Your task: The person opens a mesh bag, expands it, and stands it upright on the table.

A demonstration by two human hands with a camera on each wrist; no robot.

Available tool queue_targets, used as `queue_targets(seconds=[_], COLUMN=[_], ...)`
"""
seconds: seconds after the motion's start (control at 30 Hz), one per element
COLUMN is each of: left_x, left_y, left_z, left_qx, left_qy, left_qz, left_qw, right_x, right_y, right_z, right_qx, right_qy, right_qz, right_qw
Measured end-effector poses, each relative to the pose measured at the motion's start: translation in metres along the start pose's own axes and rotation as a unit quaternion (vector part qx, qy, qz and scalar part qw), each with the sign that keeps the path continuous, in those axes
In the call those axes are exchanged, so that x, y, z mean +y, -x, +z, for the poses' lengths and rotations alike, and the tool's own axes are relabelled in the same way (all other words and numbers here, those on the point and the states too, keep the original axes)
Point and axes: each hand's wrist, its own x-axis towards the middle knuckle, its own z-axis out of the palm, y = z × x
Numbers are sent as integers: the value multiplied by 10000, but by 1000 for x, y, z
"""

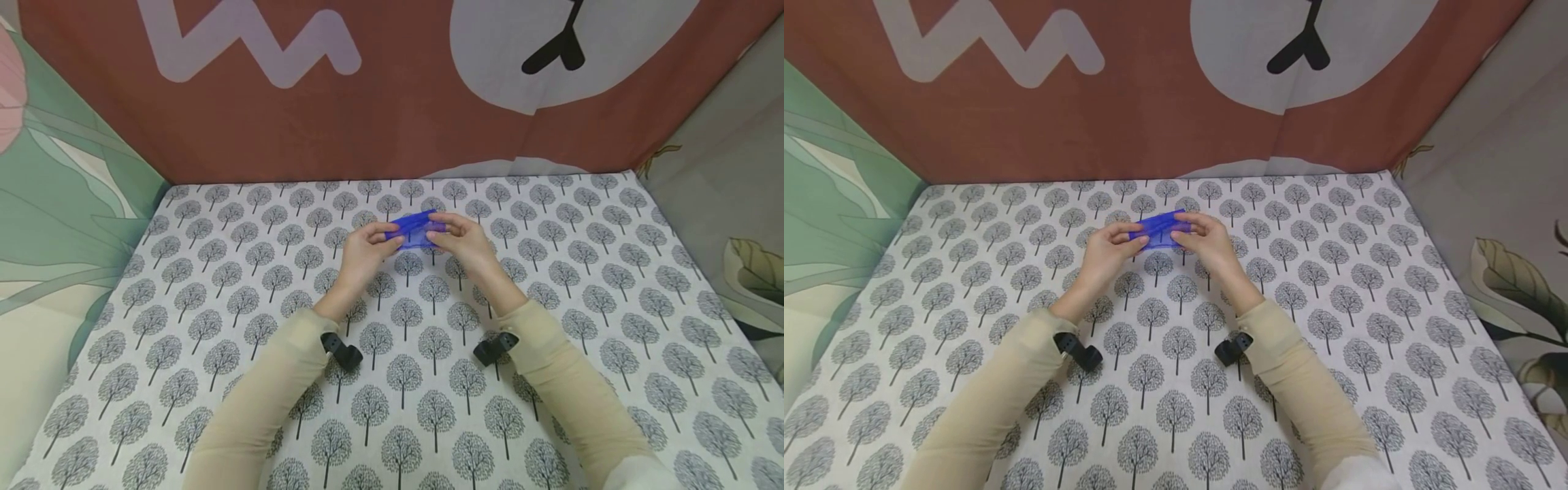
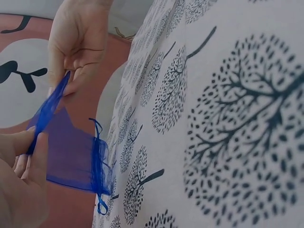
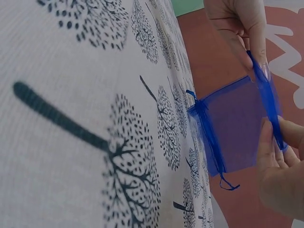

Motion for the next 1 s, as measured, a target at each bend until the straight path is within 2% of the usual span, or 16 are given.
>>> queue_targets(seconds=[0.23,0.43,0.6,0.73,1.0], left_x=[1,1,-2,-2,1], left_y=[-1,-1,-2,-2,1], left_z=[0,0,3,3,0], left_qx=[192,205,207,43,-468], left_qy=[-34,86,-117,-77,94], left_qz=[76,310,490,444,59], left_qw=[9998,9993,9985,9990,9988], right_x=[0,0,-1,-1,2], right_y=[0,1,1,2,1], right_z=[1,4,8,9,10], right_qx=[155,220,244,300,352], right_qy=[271,327,461,586,320], right_qz=[56,-94,-182,-199,-326], right_qw=[9995,9992,9985,9976,9983])
